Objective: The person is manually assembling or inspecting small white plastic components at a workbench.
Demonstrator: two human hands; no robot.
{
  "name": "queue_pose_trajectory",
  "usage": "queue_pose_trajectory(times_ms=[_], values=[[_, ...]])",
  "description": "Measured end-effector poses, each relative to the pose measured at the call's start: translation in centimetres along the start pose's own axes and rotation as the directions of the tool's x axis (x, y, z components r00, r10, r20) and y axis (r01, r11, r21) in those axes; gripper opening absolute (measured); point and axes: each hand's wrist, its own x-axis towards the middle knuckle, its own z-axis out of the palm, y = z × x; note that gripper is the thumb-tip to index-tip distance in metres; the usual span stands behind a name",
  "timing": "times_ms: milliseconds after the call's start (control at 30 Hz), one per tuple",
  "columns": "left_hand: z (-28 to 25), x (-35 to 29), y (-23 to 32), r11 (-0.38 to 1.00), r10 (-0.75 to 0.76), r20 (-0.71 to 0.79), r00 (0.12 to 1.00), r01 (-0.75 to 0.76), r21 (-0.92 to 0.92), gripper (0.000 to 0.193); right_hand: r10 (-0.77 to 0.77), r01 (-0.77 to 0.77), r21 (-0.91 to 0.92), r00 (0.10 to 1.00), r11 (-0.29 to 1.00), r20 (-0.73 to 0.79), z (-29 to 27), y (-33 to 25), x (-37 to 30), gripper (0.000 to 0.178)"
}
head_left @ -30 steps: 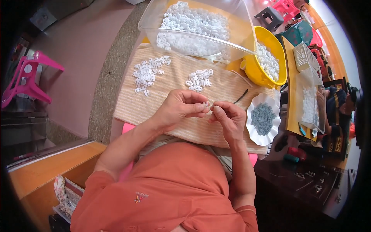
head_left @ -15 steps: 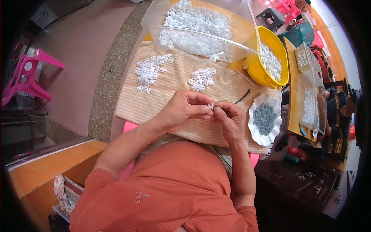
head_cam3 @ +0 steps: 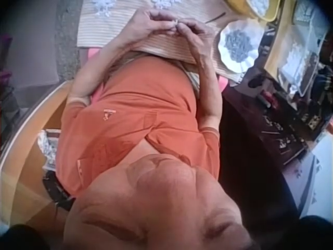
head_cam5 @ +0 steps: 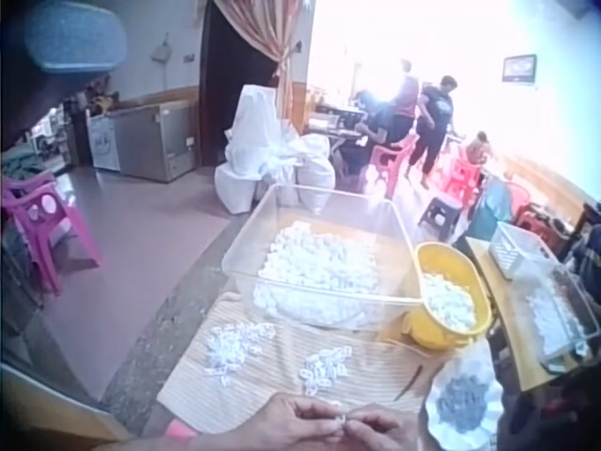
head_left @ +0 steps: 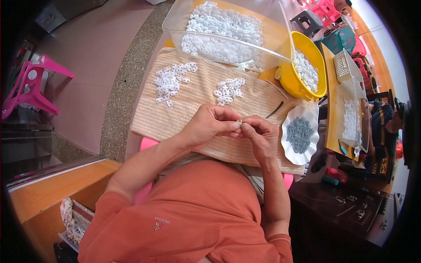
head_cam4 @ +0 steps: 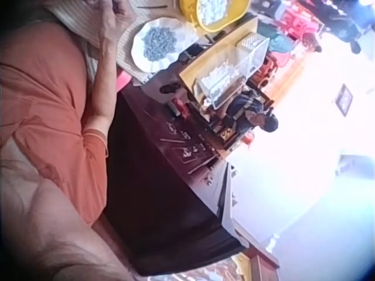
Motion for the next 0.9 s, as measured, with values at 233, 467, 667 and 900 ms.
queue_pose_trajectory(times_ms=[233, 467, 667, 900], values=[[-0.1, 0.1, -0.4, 0.998, 0.022, -0.010, 1.000, -0.022, 0.057, 0.021, 0.094, -0.094, 0.019, 0.995, 0.995, -0.012, -0.1, 0.2, 0.2, 0.009], [0.2, -0.1, -0.1, 1.000, 0.012, -0.022, 1.000, -0.012, 0.026, 0.021, 0.169, -0.167, 0.096, 0.986, 0.981, -0.015, -0.8, 0.5, 0.3, 0.008], [0.1, -0.2, 0.1, 0.999, -0.003, -0.020, 1.000, 0.004, 0.032, 0.020, 0.194, -0.193, 0.093, 0.981, 0.977, 0.005, -0.7, -0.1, 0.4, 0.006], [0.0, -0.2, 0.2, 1.000, -0.011, -0.018, 1.000, 0.011, 0.015, 0.021, 0.187, -0.189, 0.058, 0.982, 0.980, 0.025, -0.9, -0.3, 0.8, 0.007]])
